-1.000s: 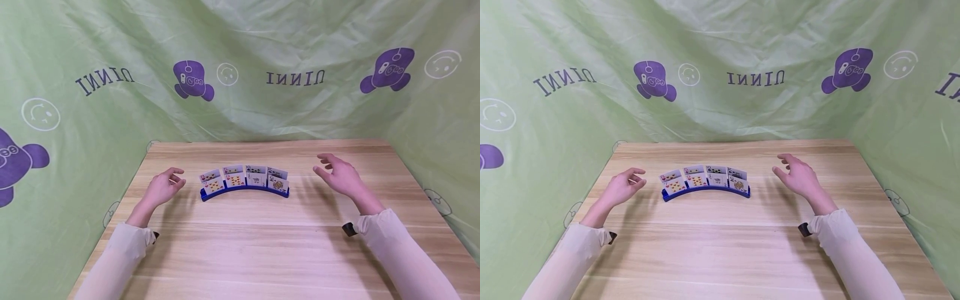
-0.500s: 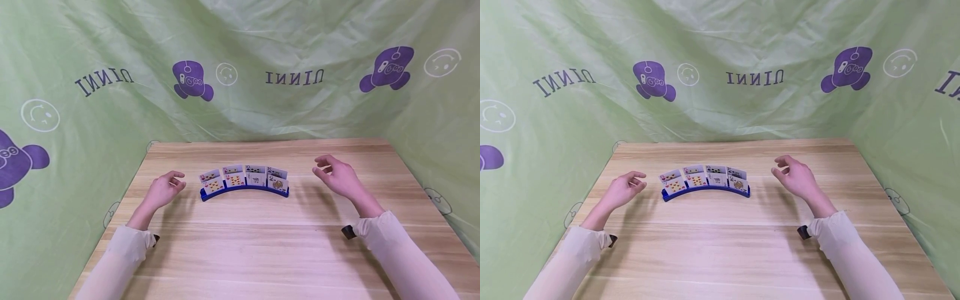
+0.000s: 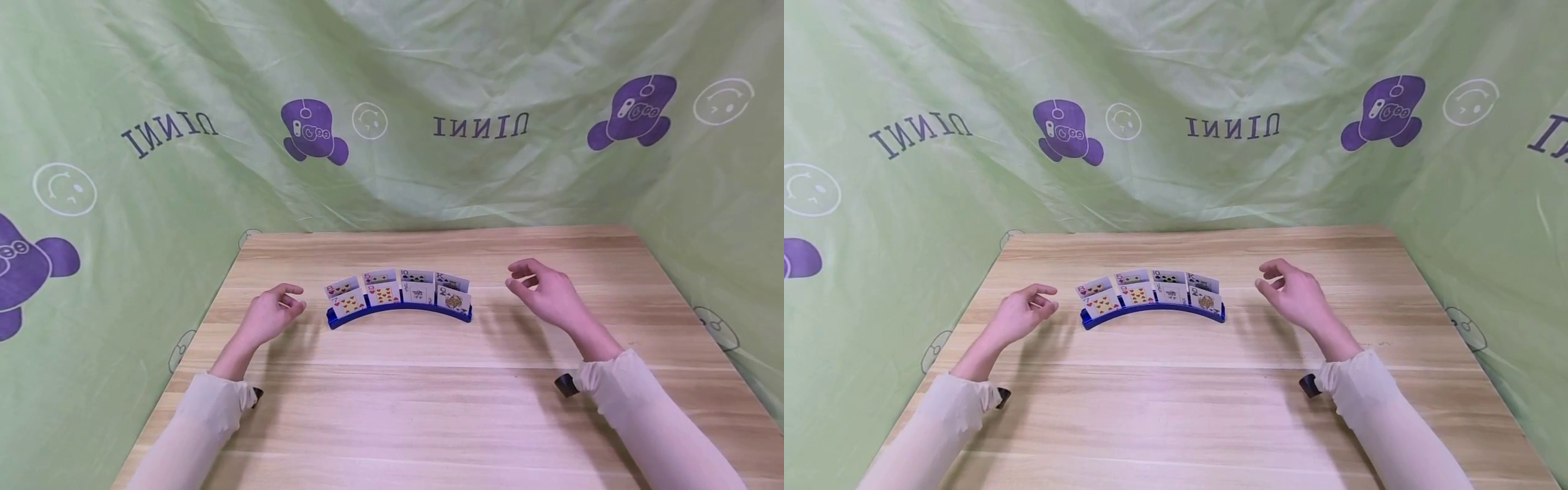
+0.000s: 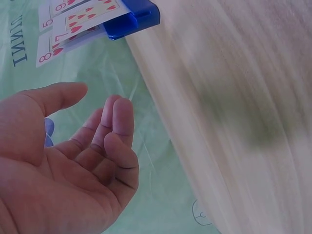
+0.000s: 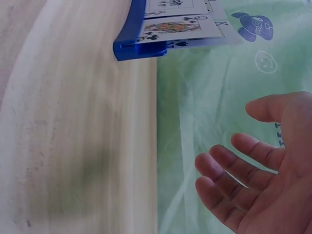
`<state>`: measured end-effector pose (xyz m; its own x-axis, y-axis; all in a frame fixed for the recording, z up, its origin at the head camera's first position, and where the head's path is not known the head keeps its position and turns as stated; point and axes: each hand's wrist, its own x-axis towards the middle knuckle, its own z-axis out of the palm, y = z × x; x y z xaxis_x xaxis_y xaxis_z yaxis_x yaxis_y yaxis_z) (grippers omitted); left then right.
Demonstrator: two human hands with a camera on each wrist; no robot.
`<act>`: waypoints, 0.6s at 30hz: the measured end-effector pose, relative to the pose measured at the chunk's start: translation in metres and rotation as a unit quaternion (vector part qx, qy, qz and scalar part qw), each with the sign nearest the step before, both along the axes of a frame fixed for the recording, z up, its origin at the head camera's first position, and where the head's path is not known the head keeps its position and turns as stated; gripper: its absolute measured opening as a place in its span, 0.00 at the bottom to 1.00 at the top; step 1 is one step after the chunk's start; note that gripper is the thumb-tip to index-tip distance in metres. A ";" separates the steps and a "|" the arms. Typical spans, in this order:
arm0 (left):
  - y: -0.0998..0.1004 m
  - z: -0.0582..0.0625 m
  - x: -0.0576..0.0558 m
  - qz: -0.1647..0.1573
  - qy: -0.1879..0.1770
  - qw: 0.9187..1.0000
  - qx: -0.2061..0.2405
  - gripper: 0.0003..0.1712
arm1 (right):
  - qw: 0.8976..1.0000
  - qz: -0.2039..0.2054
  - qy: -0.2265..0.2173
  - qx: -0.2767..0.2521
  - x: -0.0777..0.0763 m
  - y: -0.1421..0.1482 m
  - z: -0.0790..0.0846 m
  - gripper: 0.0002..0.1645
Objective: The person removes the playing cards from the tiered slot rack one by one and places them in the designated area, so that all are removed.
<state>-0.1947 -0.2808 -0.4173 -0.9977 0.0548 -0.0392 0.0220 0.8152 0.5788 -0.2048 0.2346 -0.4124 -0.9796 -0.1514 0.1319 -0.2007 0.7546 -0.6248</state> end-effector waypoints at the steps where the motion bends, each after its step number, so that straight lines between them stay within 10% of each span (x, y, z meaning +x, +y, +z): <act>1: 0.000 -0.001 0.000 0.002 -0.003 1.000 0.003 0.23 | 1.000 -0.001 0.001 0.001 0.000 -0.001 -0.001 0.24; 18: 0.011 -0.012 0.004 -0.002 -0.009 1.000 0.015 0.21 | 1.000 0.007 0.020 -0.015 0.004 -0.013 -0.011 0.18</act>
<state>-0.1912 -0.2693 -0.4295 -0.9966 0.0607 -0.0553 0.0151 0.7977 0.6028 -0.2009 0.2217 -0.4237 -0.9713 -0.1611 0.1749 -0.2364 0.7326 -0.6383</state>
